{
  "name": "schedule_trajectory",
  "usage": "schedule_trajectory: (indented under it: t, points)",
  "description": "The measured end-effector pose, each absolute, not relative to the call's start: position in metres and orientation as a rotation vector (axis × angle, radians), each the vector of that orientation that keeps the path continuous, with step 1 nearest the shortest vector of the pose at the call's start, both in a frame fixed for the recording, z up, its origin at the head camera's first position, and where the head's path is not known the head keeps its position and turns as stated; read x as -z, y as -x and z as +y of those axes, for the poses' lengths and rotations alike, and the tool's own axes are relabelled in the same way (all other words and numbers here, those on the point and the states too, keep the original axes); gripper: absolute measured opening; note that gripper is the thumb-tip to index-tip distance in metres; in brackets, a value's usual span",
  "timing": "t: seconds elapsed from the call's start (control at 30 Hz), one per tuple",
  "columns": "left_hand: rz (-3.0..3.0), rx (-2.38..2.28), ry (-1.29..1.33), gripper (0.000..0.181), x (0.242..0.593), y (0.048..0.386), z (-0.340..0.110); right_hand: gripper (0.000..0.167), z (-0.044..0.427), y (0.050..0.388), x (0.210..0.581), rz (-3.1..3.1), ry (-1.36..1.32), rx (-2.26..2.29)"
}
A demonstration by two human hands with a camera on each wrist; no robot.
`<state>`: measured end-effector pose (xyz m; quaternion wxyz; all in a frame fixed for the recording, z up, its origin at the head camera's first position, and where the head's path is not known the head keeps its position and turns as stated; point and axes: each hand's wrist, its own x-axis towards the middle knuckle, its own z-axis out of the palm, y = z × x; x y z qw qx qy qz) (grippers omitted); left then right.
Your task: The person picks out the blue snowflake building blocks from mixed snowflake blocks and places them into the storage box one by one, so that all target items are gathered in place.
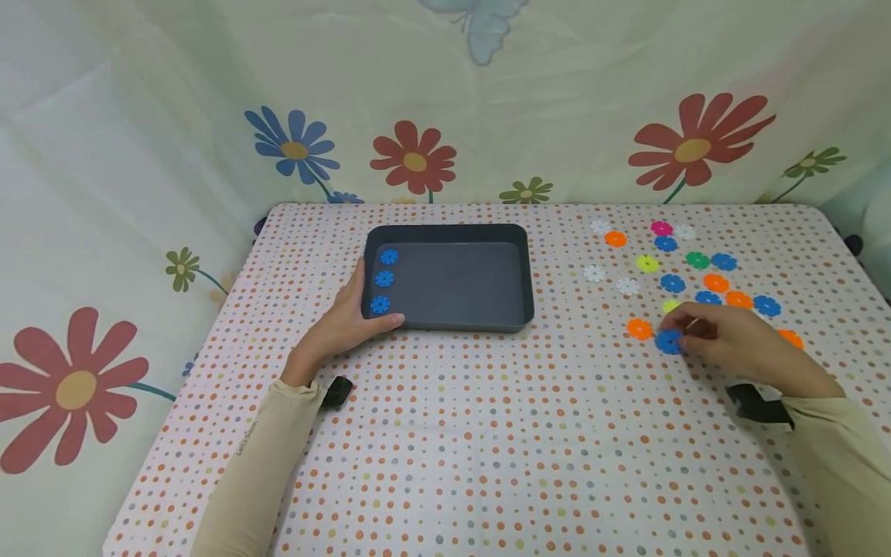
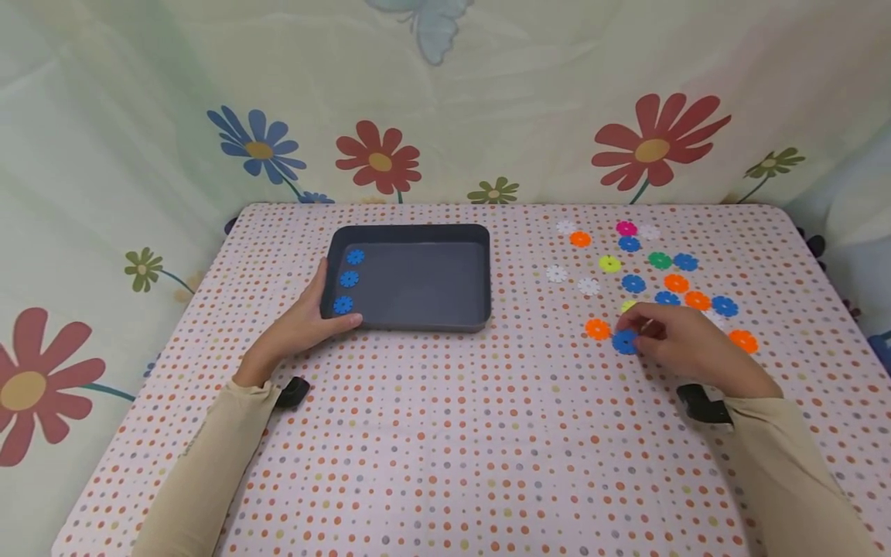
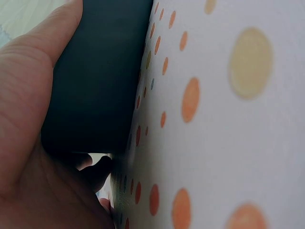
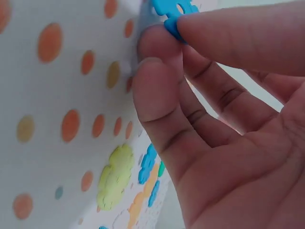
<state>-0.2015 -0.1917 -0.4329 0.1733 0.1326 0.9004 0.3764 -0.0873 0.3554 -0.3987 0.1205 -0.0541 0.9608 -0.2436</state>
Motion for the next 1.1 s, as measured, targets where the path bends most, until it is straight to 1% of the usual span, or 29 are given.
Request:
schedule_trajectory:
  t: [0.2,0.47,0.7,1.1]
  points:
    - [2.552,-1.068,-0.378,0.133,0.432,0.202,-0.191,0.022,0.353,0.088,0.396,2.76,0.118,0.851]
    - [2.553,-1.07,-0.364,0.135,0.432,0.201,-0.188,0.029,0.34,0.094,0.393,2.727,0.074,0.96]
    - [2.547,-1.088,-0.364,0.135,0.434,0.202,-0.189,0.035,0.329,0.104,0.39,2.708,0.107,1.009]
    - [2.545,-1.096,-0.373,0.135,0.435,0.202,-0.191,0.039,0.3,0.128,0.385,2.624,0.046,1.154]
